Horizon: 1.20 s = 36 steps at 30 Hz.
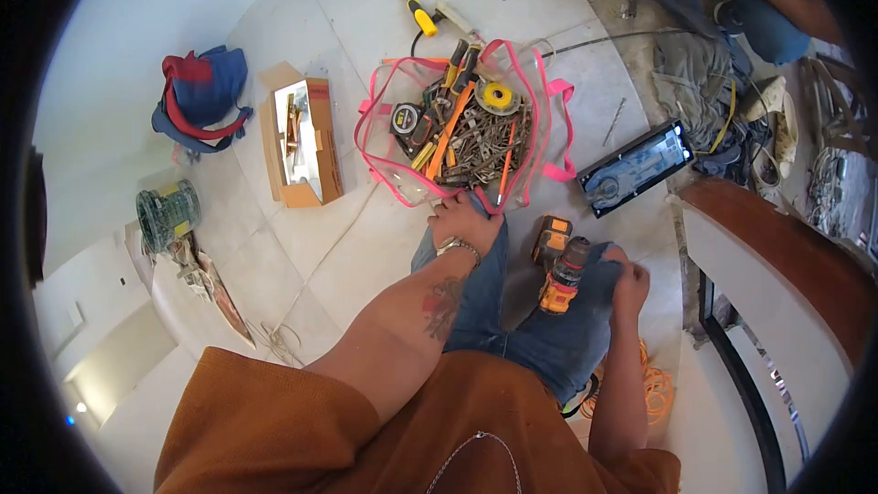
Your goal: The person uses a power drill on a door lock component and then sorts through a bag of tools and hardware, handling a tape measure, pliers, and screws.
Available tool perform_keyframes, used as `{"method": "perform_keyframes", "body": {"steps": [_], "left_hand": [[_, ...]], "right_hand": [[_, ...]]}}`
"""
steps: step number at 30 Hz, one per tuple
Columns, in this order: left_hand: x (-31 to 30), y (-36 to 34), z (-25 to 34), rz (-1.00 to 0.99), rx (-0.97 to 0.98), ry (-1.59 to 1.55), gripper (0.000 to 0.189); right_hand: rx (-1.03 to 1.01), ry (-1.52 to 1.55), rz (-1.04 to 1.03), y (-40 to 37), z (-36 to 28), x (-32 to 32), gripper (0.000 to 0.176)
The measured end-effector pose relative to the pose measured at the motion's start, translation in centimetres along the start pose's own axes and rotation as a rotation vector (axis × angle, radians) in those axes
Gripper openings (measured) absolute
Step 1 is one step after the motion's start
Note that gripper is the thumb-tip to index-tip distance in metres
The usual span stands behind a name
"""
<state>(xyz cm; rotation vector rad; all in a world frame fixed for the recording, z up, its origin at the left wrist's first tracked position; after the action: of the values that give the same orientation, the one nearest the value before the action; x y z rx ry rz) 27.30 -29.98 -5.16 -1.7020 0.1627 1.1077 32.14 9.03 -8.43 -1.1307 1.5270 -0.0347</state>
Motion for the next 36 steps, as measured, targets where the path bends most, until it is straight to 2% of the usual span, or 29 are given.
{"method": "perform_keyframes", "body": {"steps": [1, 3, 5, 7, 9, 11, 12, 14, 15, 17, 18, 21, 25, 28, 30, 31, 33, 34, 36], "left_hand": [[0.1, 0.0, -0.1, -0.011, 0.005, 0.004, 0.084], [-0.4, -0.2, -0.2, -0.015, 0.013, 0.010, 0.084], [-0.3, -0.2, -0.3, -0.010, 0.025, 0.012, 0.085], [0.1, -0.1, -0.4, 0.044, 0.035, 0.055, 0.084], [0.6, 0.2, -0.7, 0.036, 0.037, 0.066, 0.084], [0.9, 0.3, -0.7, 0.023, 0.047, 0.075, 0.084], [0.8, 0.4, -0.6, 0.025, 0.048, 0.063, 0.084], [0.7, 0.3, -0.7, 0.017, 0.049, 0.051, 0.084], [0.6, 0.3, -0.7, 0.023, 0.053, 0.032, 0.084], [0.2, 0.1, -0.8, 0.028, 0.053, 0.009, 0.084], [0.0, 0.0, -0.8, 0.025, 0.059, 0.018, 0.084], [-0.3, 0.1, -0.7, 0.025, 0.072, 0.017, 0.084], [-0.2, 0.4, -0.9, -0.025, 0.058, -0.014, 0.087], [-0.6, 0.2, -0.9, -0.015, 0.059, -0.015, 0.086], [-0.4, 0.2, -1.0, -0.007, 0.063, -0.017, 0.085], [-0.3, 0.2, -0.9, 0.002, 0.068, -0.020, 0.084], [0.0, 0.3, -0.9, 0.017, 0.066, -0.008, 0.085], [0.1, 0.3, -0.9, 0.033, 0.063, 0.006, 0.085], [0.1, 0.2, -0.9, 0.039, 0.067, 0.006, 0.085]], "right_hand": [[-0.186, 0.158, -0.013, -1.5, -4.7, -1.1, 0.045], [-0.241, 0.494, -0.106, -7.7, -17.6, -2.1, 0.026], [-0.716, 0.363, -0.151, -10.1, -24.9, -0.3, 0.022], [-0.531, 0.708, -0.493, -12.4, -29.8, 4.7, 0.021], [-0.041, 1.045, -0.822, -12.2, -30.6, 11.8, 0.029], [-0.034, 0.647, -0.718, -9.9, -30.5, 17.7, 0.045], [-0.035, 0.642, -0.718, -9.0, -30.2, 19.9, 0.045], [-0.173, 0.251, -0.236, -7.6, -29.4, 21.5, 0.064], [-0.169, 0.243, -0.237, -7.2, -29.0, 22.0, 0.064], [-0.009, 0.490, -0.285, -6.1, -27.9, 22.6, 0.073], [0.015, 0.517, -0.374, -5.1, -27.5, 23.0, 0.077], [0.052, 0.675, -0.435, -5.6, -28.6, 22.6, 0.075], [0.078, 0.663, -0.432, -3.3, -27.3, 26.4, 0.070], [0.065, 0.501, -0.421, -2.1, -26.9, 27.4, 0.072], [0.194, 0.635, -0.514, -2.7, -27.9, 26.2, 0.078], [0.194, 0.631, -0.512, -2.7, -28.2, 25.5, 0.078], [0.325, 0.628, -0.609, -3.3, -29.1, 23.7, 0.082], [0.388, 0.665, -0.648, -6.2, -32.2, 20.1, 0.057], [0.392, 0.677, -0.696, -5.2, -32.2, 20.1, 0.056]]}}
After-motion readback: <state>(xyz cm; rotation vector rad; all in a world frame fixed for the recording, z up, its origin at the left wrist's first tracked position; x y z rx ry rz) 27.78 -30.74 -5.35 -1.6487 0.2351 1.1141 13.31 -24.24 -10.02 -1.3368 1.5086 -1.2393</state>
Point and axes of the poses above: each hand's wrist, its own y-axis towards the middle knuckle, its own x-axis out of the palm, z = x × y, the point moved 3 cm from there along y, towards the middle knuckle, and after that the axes turned 2 degrees about x, right-handed, at the moved point
